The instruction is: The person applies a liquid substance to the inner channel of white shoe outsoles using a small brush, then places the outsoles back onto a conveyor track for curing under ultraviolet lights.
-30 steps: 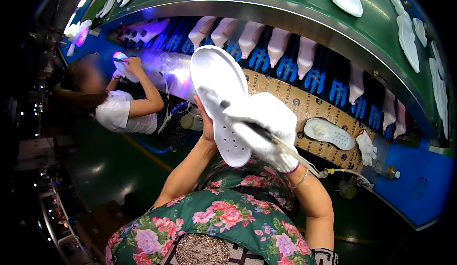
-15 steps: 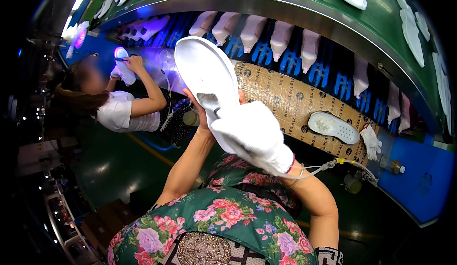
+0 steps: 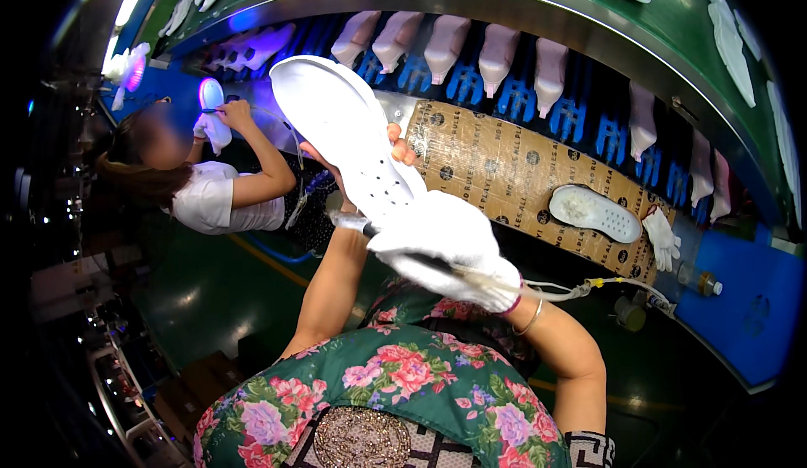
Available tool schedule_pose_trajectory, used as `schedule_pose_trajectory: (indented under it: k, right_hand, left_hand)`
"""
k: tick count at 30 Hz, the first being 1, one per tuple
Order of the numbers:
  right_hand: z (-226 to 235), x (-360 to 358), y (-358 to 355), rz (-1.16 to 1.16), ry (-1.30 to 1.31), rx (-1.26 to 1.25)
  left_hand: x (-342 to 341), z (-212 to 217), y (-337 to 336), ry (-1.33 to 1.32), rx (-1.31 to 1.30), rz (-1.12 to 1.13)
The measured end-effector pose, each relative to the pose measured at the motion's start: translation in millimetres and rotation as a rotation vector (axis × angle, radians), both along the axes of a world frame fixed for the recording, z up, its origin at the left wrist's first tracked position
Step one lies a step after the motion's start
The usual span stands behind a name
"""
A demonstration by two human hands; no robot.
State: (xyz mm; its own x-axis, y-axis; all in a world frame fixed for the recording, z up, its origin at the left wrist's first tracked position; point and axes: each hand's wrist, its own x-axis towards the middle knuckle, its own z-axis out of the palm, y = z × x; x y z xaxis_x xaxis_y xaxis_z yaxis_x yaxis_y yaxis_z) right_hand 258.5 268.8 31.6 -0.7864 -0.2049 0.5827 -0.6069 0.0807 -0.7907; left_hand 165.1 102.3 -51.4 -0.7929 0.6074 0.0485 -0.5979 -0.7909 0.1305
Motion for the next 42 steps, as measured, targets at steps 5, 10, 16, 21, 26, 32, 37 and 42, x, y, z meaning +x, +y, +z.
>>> schedule_pose_trajectory:
  k: [5,10,16,21,26,32,37,42]
  right_hand:
    - [-7,0,1,-0.142,0.113,0.189]
    - [-5,8,-7,0.001,0.043,0.084]
    - [-24,2,-6,-0.115,0.092,0.199]
    - [-10,7,-9,0.045,-0.103,0.041]
    - [-19,-3,-6,-0.125,0.105,0.222]
    - [-28,7,-23,-0.018,0.130,0.159]
    - [-20,-1,-10,-0.043,-0.018,0.157]
    - [-32,6,-20,-0.034,0.171,0.310]
  left_hand:
    - [-12,-1,-3,0.070,-0.064,-0.012]
    - [-20,2,-8,0.058,-0.080,-0.029]
    - [-31,8,-8,0.130,-0.151,-0.071]
    - [-43,4,-18,0.080,-0.325,-0.219]
    - [-47,13,-9,0.111,-0.224,-0.329]
    - [-59,13,-15,0.162,-0.252,-0.490]
    - [-59,15,-15,0.161,-0.550,-0.547]
    - [-71,20,-4,0.378,-0.819,-0.679]
